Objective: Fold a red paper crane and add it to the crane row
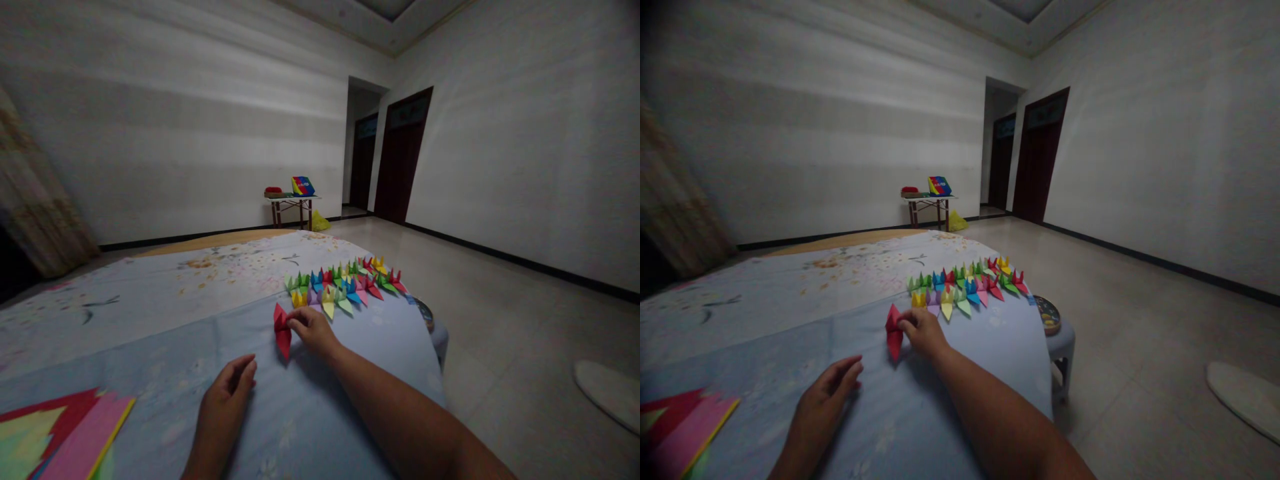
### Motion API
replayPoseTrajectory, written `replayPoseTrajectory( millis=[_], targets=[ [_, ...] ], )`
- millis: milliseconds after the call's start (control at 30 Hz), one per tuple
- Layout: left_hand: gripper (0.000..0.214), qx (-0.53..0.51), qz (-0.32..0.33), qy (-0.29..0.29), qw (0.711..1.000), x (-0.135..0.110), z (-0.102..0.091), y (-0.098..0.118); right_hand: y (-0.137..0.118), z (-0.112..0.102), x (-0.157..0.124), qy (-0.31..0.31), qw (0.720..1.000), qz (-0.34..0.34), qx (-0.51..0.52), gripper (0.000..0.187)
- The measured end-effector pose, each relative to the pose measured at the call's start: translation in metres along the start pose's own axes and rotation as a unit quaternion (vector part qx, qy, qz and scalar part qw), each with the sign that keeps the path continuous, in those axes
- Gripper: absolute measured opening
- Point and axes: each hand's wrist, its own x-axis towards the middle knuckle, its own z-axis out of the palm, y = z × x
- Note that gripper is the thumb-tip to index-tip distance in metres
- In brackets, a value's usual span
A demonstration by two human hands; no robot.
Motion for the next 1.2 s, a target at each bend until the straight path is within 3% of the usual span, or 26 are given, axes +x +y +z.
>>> replayPoseTrajectory(
  millis=[233,400,500,633,867,1033,1200],
  targets=[
    [0.044,-0.026,0.021,0.018,0.999,-0.004,0.002,0.007,0.012,-0.001,0.009,-0.064,0.997,0.04,-0.018,0.011],
    [0.041,-0.031,0.016,0.006,0.999,-0.004,0.004,0.004,0.009,-0.001,0.015,-0.092,0.99,0.028,-0.102,0.014],
    [0.041,-0.045,0.011,0.002,0.999,-0.004,0.005,0.004,0.001,-0.004,0.029,-0.129,0.975,-0.024,-0.181,0.01],
    [0.039,-0.051,0.004,-0.001,0.999,-0.005,0.005,0.003,-0.012,-0.011,0.068,-0.132,0.956,-0.063,-0.254,0.014],
    [0.036,-0.058,-0.001,-0.007,0.998,-0.005,0.007,-0.003,-0.017,0.004,0.131,-0.128,0.902,-0.059,-0.407,0.019],
    [0.036,-0.052,0.005,-0.021,0.998,-0.005,0.008,-0.007,-0.007,0.02,0.145,-0.14,0.87,-0.033,-0.471,0.021],
    [0.036,-0.041,0.006,-0.03,0.999,-0.005,0.009,-0.011,0.001,0.021,0.148,-0.137,0.853,-0.015,-0.504,0.022]
  ],
)
